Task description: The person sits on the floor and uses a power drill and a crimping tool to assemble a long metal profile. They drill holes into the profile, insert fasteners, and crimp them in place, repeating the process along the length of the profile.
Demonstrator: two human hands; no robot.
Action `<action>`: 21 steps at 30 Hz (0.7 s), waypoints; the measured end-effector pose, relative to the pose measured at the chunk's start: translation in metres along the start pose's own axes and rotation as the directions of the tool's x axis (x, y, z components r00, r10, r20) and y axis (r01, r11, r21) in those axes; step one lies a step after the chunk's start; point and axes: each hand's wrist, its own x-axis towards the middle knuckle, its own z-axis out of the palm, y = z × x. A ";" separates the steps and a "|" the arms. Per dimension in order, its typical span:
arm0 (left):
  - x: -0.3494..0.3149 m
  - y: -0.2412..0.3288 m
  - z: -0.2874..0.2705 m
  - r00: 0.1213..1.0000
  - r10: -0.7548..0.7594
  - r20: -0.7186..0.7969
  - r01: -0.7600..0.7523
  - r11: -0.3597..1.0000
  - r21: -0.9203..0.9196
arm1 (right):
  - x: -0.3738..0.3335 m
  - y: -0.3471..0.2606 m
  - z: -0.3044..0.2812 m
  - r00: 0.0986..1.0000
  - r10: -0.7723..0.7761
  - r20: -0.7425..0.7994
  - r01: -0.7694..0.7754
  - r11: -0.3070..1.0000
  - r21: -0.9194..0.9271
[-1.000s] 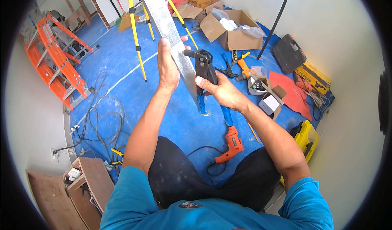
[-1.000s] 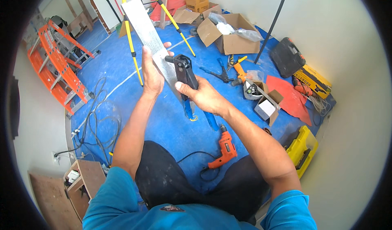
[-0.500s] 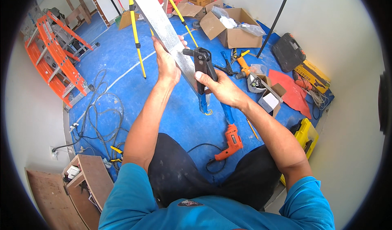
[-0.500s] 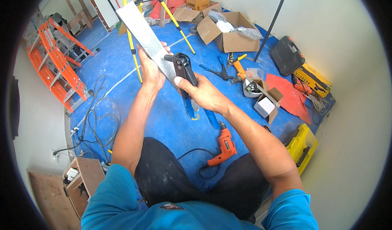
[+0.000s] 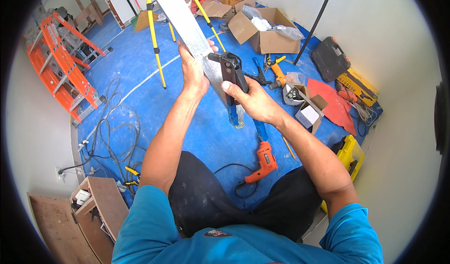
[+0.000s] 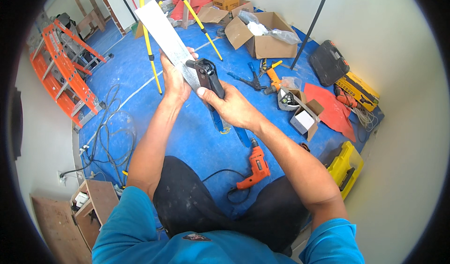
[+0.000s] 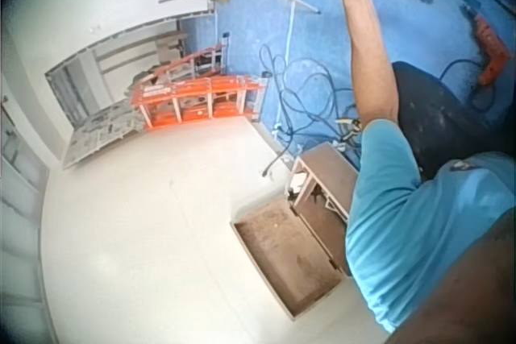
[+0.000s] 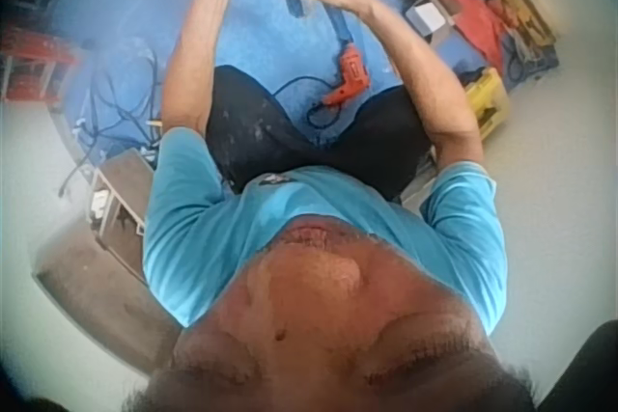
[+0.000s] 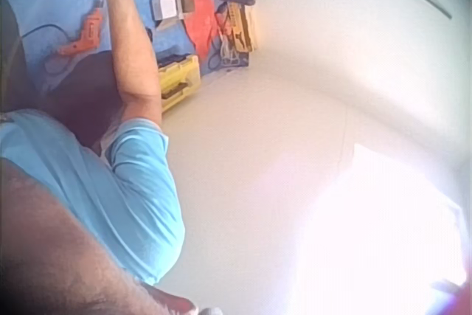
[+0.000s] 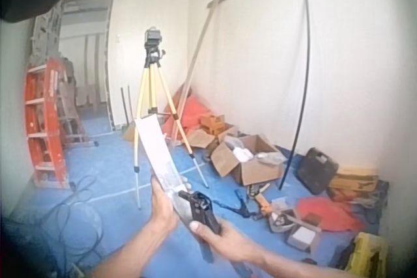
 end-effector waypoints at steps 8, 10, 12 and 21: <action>0.012 0.006 -0.011 0.999 0.030 -0.031 -0.030 0.999 0.013 | 0.000 0.001 -0.006 0.998 0.054 0.028 -0.053 0.998 -0.016; 0.011 0.005 -0.011 0.999 0.034 -0.032 -0.034 0.999 0.009 | -0.001 0.000 -0.006 0.998 0.056 0.042 -0.055 0.998 -0.020; 0.009 0.004 -0.010 0.999 0.016 -0.032 -0.016 1.000 -0.002 | -0.001 0.000 -0.005 0.997 0.053 0.051 -0.053 0.999 -0.010; 0.001 0.002 -0.002 0.999 0.049 -0.007 -0.048 0.995 0.082 | -0.001 0.003 0.000 0.998 0.059 -0.037 -0.062 0.995 -0.075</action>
